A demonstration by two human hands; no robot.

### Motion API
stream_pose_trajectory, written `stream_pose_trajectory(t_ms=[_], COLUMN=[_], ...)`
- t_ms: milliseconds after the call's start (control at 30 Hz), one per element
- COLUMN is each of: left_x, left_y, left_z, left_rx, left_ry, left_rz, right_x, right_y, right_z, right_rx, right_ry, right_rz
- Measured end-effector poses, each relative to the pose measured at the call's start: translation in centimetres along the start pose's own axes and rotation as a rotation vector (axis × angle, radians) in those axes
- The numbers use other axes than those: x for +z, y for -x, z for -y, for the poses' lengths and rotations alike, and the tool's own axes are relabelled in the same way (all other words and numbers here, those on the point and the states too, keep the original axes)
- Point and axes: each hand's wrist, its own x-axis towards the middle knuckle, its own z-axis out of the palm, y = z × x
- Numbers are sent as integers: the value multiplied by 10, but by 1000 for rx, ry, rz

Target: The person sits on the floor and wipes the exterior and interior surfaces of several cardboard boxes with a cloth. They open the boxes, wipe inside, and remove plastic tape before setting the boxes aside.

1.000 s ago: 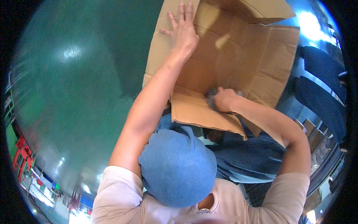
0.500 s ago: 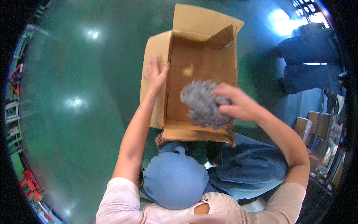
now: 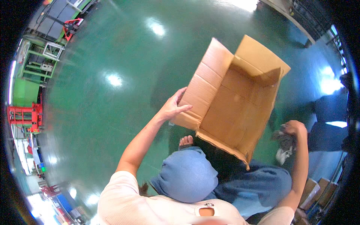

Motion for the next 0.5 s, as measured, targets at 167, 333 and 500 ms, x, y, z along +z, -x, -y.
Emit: stream_pose_trajectory(t_ms=[167, 333, 500], left_x=[6, -65, -91], left_y=[-11, -29, -28], left_z=[-27, -59, -69], left_rx=[76, 32, 41], left_ry=[-245, -442, -876], left_rz=[-219, -385, -453], right_x=[15, -6, 2], right_y=[-15, 15, 20], right_z=[40, 56, 62], right_rx=[-358, -294, -198], right_ry=[-200, -369, -273], right_rz=[168, -39, -40])
